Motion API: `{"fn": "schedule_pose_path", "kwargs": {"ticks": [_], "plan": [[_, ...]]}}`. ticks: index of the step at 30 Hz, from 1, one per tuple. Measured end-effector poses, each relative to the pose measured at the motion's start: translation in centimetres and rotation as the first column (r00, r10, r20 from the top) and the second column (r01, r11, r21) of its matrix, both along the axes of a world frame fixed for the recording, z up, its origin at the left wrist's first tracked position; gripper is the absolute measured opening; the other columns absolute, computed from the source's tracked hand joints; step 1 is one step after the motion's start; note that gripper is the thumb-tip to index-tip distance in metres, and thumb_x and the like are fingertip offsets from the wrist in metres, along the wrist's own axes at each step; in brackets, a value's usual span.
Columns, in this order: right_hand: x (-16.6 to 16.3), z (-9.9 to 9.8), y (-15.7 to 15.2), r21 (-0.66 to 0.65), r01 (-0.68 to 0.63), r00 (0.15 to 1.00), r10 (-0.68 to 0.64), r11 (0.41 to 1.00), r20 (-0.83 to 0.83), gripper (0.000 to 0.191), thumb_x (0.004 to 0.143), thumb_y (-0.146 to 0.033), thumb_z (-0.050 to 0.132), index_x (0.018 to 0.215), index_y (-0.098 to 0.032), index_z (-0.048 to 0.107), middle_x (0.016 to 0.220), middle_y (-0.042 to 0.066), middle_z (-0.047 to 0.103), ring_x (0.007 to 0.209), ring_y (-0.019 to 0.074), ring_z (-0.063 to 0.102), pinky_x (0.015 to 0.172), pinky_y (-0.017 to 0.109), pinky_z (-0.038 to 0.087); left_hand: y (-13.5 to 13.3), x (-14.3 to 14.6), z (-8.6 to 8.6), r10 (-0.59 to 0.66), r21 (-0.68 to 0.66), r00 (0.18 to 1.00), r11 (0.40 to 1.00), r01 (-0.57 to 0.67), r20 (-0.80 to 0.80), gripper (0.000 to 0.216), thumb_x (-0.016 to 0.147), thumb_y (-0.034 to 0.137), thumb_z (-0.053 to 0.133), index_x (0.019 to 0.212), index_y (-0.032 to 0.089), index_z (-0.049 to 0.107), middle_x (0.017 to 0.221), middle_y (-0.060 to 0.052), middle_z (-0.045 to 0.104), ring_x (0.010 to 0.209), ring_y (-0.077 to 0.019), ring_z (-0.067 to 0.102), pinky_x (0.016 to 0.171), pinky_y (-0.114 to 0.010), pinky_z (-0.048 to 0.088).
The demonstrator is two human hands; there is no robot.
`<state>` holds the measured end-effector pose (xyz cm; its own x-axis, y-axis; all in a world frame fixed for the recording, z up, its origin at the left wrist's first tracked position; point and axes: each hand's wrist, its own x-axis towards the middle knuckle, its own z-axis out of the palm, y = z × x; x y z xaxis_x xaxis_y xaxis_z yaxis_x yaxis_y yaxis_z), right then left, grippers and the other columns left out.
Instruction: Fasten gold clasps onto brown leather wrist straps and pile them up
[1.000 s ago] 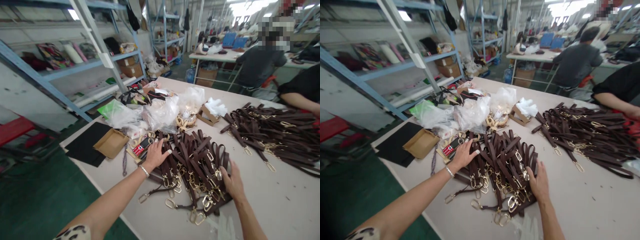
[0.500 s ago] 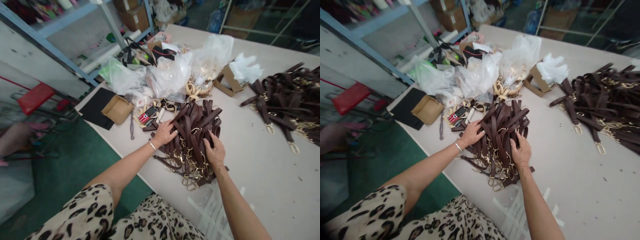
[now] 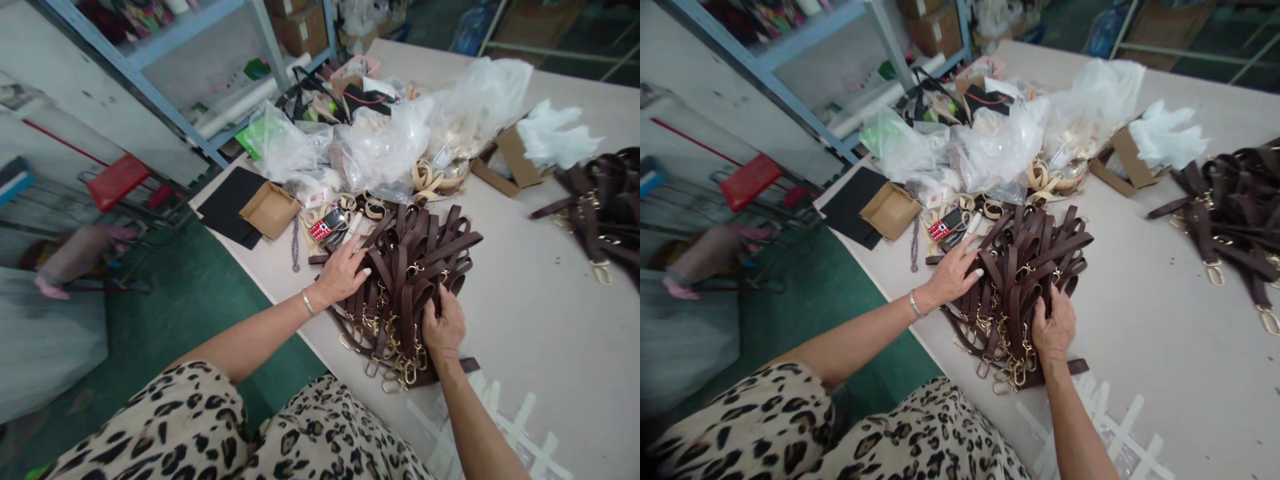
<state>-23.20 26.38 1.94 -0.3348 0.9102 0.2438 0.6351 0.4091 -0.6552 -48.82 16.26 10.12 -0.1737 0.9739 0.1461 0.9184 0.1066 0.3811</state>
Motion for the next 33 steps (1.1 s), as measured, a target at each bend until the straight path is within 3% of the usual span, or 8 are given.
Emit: {"fn": "schedule_pose_path", "kwargs": {"ticks": [4, 10, 14, 17, 21, 26, 30, 33], "plan": [[-0.2, 0.1, 0.0, -0.008, 0.004, 1.000, -0.004, 1.000, -0.003, 0.058, 0.097, -0.054, 0.041, 0.135, -0.012, 0.058, 0.130, 0.018, 0.062, 0.126, 0.0326, 0.053, 0.110, 0.051, 0.039, -6.1, 0.5, 1.6, -0.152, -0.069, 0.988, 0.986, 0.153, 0.009, 0.028, 0.091, 0.027, 0.054, 0.115, 0.014, 0.060, 0.114, -0.015, 0.063, 0.109, -0.0292, 0.057, 0.099, -0.047, 0.048], [-0.5, 0.8, 0.0, -0.048, 0.013, 1.000, -0.012, 0.999, 0.021, 0.072, 0.096, -0.056, 0.040, 0.151, -0.010, 0.037, 0.157, 0.022, 0.031, 0.145, 0.0363, 0.029, 0.116, 0.056, 0.029, -10.8, 0.3, -0.9, -0.297, -0.134, 0.954, 0.945, 0.298, 0.027, 0.026, 0.087, 0.013, 0.057, 0.111, 0.018, 0.063, 0.110, -0.012, 0.066, 0.106, -0.0285, 0.056, 0.092, -0.043, 0.049], [-0.2, 0.6, 0.2, -0.088, -0.014, 0.999, 0.018, 0.996, 0.039, 0.069, 0.095, -0.057, 0.037, 0.143, -0.011, 0.049, 0.143, 0.021, 0.051, 0.137, 0.0355, 0.043, 0.113, 0.056, 0.033, -12.2, -1.2, -1.8, -0.275, -0.107, 0.958, 0.953, 0.282, 0.081, 0.021, 0.091, 0.014, 0.051, 0.106, 0.021, 0.065, 0.102, -0.008, 0.068, 0.096, -0.0221, 0.059, 0.090, -0.037, 0.050], [-0.5, 0.1, 0.1, -0.110, -0.007, 0.999, 0.011, 0.994, 0.036, 0.069, 0.094, -0.057, 0.036, 0.140, -0.009, 0.053, 0.136, 0.021, 0.057, 0.131, 0.0359, 0.049, 0.111, 0.057, 0.035, -13.0, -2.9, -1.3, -0.125, -0.064, 0.986, 0.989, 0.133, 0.115, 0.025, 0.094, 0.020, 0.050, 0.115, 0.018, 0.061, 0.101, -0.009, 0.068, 0.094, -0.0211, 0.061, 0.089, -0.035, 0.052], [-2.1, 0.2, -1.5, -0.095, 0.011, 1.000, -0.008, 0.995, 0.026, 0.068, 0.095, -0.051, 0.036, 0.142, -0.004, 0.049, 0.139, 0.023, 0.055, 0.132, 0.0351, 0.049, 0.112, 0.056, 0.035, -11.3, -4.8, -0.8, 0.146, 0.041, 0.980, 0.987, -0.153, 0.138, 0.031, 0.099, 0.026, 0.041, 0.122, 0.014, 0.057, 0.107, -0.012, 0.066, 0.099, -0.0222, 0.063, 0.089, -0.035, 0.053], [-5.2, 1.2, -4.4, 0.003, 0.048, 0.997, -0.048, 0.999, 0.054, 0.052, 0.099, -0.039, 0.036, 0.140, -0.011, 0.051, 0.135, 0.018, 0.060, 0.126, 0.0303, 0.056, 0.105, 0.053, 0.046, -6.0, -5.5, -2.1, 0.269, 0.220, 0.945, 0.926, -0.307, 0.186, 0.041, 0.098, 0.038, 0.042, 0.127, 0.015, 0.060, 0.109, -0.013, 0.065, 0.101, -0.0275, 0.064, 0.093, -0.043, 0.052], [-6.3, 1.3, -4.7, 0.080, 0.084, 0.994, -0.089, 0.993, 0.065, 0.050, 0.095, -0.030, 0.045, 0.144, -0.017, 0.048, 0.136, 0.013, 0.061, 0.124, 0.0273, 0.059, 0.100, 0.047, 0.053, -2.9, -6.1, -4.7, 0.257, 0.232, 0.960, 0.933, -0.277, 0.111, 0.054, 0.094, 0.046, 0.037, 0.126, 0.011, 0.061, 0.109, -0.017, 0.065, 0.103, -0.0337, 0.064, 0.096, -0.051, 0.052], [-4.3, 2.3, -4.1, 0.011, 0.081, 0.997, -0.081, 0.997, 0.018, 0.058, 0.090, -0.029, 0.056, 0.147, -0.022, 0.045, 0.143, 0.010, 0.056, 0.129, 0.0274, 0.056, 0.102, 0.046, 0.053, -2.1, -5.9, -4.8, 0.238, 0.259, 0.969, 0.933, -0.248, 0.070, 0.057, 0.092, 0.049, 0.033, 0.137, 0.020, 0.053, 0.103, -0.012, 0.068, 0.100, -0.0355, 0.065, 0.092, -0.056, 0.054]]}}
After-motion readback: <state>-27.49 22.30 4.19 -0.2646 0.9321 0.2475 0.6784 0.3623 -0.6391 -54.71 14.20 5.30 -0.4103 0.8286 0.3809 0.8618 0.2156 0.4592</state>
